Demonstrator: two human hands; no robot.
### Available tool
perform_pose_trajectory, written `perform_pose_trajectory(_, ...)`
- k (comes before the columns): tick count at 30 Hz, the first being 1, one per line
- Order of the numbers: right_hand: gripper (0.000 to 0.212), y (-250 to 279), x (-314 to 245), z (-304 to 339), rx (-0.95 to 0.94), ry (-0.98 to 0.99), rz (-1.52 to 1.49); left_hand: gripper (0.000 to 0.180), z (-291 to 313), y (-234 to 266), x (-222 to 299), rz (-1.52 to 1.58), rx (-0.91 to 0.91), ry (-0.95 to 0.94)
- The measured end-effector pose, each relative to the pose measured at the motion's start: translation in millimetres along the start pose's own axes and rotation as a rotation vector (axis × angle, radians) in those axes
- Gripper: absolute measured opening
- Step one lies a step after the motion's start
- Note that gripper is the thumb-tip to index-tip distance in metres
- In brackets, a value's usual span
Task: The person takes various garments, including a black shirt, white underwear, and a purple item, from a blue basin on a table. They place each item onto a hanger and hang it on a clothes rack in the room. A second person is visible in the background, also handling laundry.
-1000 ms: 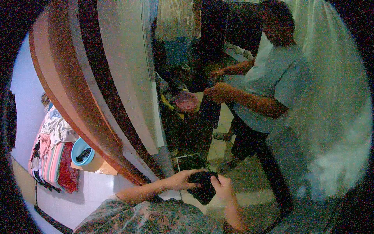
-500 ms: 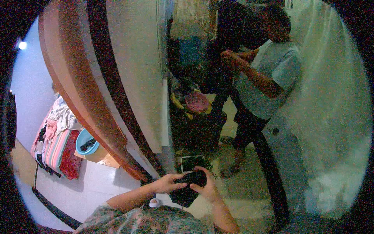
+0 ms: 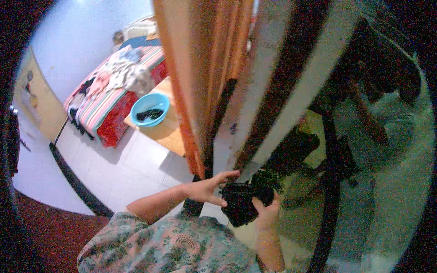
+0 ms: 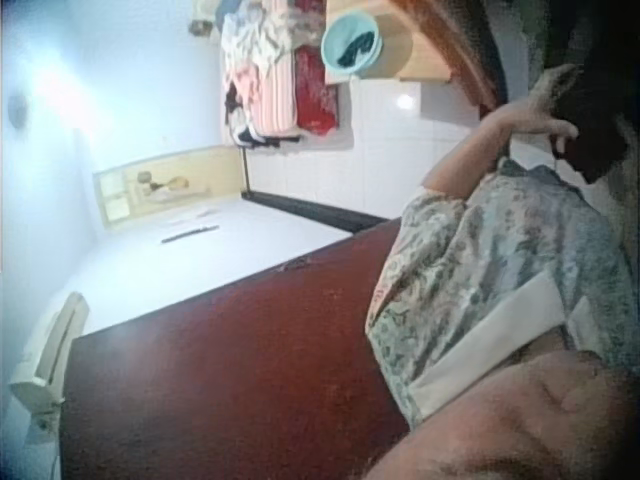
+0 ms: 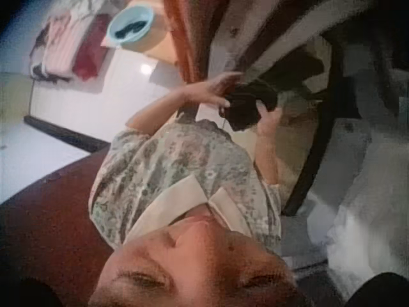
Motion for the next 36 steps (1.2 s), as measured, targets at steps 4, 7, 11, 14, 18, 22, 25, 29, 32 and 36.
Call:
perform_pose_trajectory(4, 0.044, -76.4, 4.7, -20.2, -0.092, -0.081, -0.173, 0.106, 86.6, 31.4, -61.3, -0.030, 0.109, 0.169)
perform_pose_trajectory(7, 0.049, -130.0, 22.9, -38.6, -0.164, -0.104, -0.316, 0.106, 115.6, 34.5, -100.8, -0.431, 0.139, 0.153)
perform_pose_trajectory(11, 0.054, -178.6, 48.0, -57.4, -0.190, -0.093, -0.325, 0.063, 137.2, 55.9, -134.3, -0.031, 0.211, 0.208)
perform_pose_trajectory(14, 0.054, -194.2, 59.9, -82.0, -0.170, -0.061, -0.290, 0.048, 169.0, 80.2, -137.6, 0.257, 0.349, 0.267)
perform_pose_trajectory(18, 0.055, -208.2, 77.7, -107.0, -0.230, -0.088, -0.312, 0.060, 202.3, 117.1, -153.7, 0.051, 0.362, 0.319)
perform_pose_trajectory(22, 0.057, -210.0, 100.6, -132.3, -0.199, -0.198, -0.301, 0.070, 233.4, 151.9, -180.2, -0.005, 0.226, 0.484)
perform_pose_trajectory(25, 0.055, -215.0, 118.7, -150.2, -0.286, -0.292, -0.312, 0.063, 279.4, 183.9, -202.5, 0.178, 0.341, 0.623)
perform_pose_trajectory(29, 0.053, -219.4, 155.1, -175.4, -0.286, -0.359, -0.313, 0.056, 372.8, 249.1, -271.9, 0.192, 0.824, 0.857)
perform_pose_trajectory(32, 0.053, -245.4, 146.1, -191.3, -0.331, -0.444, -0.239, 0.057, 420.7, 292.8, -303.0, 0.091, 0.975, 0.988)
perform_pose_trajectory(36, 0.051, -253.8, 174.9, -224.7, -0.472, -0.470, -0.055, 0.064, 454.6, 361.6, -354.9, 0.023, 0.979, 1.113)
Point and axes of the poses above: each hand's wrist, its own z-axis away from the middle knuckle, its own y-axis out of the back of the hand, x = y × z, the point moved 6 cm from there along -z, towards the middle knuckle, and after that the axes turned 15 degrees about -x, right-handed, at the moved point
